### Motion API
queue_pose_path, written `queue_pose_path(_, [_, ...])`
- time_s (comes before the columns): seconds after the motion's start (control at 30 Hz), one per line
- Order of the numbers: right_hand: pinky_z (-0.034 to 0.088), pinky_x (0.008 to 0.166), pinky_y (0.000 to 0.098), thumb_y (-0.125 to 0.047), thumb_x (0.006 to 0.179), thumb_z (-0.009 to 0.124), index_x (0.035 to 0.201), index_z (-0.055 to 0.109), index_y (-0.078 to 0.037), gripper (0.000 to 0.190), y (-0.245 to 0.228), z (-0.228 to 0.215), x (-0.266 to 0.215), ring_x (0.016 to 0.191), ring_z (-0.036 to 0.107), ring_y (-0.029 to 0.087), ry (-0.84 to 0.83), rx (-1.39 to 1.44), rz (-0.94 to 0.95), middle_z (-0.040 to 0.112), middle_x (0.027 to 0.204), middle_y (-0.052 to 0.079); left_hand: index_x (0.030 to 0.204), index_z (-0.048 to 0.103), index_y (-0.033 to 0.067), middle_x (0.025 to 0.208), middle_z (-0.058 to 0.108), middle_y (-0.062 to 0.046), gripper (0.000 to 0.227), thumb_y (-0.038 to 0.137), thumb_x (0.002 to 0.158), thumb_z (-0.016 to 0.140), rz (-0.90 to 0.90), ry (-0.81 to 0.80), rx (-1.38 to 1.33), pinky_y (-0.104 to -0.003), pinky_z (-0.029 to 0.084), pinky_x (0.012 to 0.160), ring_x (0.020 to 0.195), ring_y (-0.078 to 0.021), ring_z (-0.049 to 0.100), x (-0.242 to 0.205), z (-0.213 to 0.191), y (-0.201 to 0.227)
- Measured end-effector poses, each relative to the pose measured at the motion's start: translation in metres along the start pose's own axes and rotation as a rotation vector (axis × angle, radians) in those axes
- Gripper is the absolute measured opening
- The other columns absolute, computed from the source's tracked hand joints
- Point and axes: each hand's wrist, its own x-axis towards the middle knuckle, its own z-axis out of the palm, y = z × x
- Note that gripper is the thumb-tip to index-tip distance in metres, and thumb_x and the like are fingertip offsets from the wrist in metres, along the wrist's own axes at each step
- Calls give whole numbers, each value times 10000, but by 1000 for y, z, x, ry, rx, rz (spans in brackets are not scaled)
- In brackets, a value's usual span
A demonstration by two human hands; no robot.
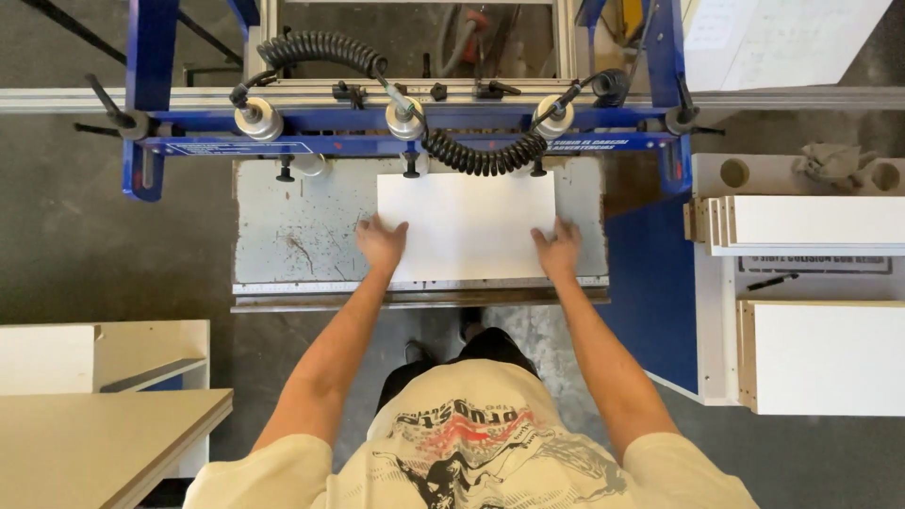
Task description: Drilling holes into white wooden panels using a multi-spindle drilling machine and stacking the finished pieces.
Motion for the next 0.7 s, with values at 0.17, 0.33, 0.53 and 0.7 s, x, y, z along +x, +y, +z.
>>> queue_pose_path(0.17, [351,1198,540,-538,740,867,1570,366,4,1110,-65,-97,-34,1450,364,462,-424,41,112,372,1523,304,1459,513,-54,1368,554,-314,908,446,793,876,264,-222,-88,-540,456,1099,1283,-455,565,-61,-103,-1])
queue_pose_path(0.33, [393,1180,525,-411,859,803,1574,405,-125,867,-35,-86,-48,1438,414,424,-523,-74,89,452,1482,257,1471,547,34,1413,573,-268,815,269,768,886,604,-257,-47,-525,434,1146,1309,-427,557,-69,-96,-55])
queue_pose_path(0.53, [462,1105,477,-372,923,778,1566,440,-187,749,-31,-62,4,1294,550,356,-423,34,56,503,1396,174,1438,619,120,1439,609,-159,711,288,794,869,648,-133,15,-438,448,1156,1319,-341,582,-16,-57,-54])
queue_pose_path(0.7, [461,1140,488,-318,932,759,1541,428,-165,710,-39,-54,38,1326,532,369,-403,0,0,468,1412,158,1483,562,84,1503,559,-139,692,289,872,816,652,-98,23,-416,412,1193,1386,-290,525,29,-24,-45])
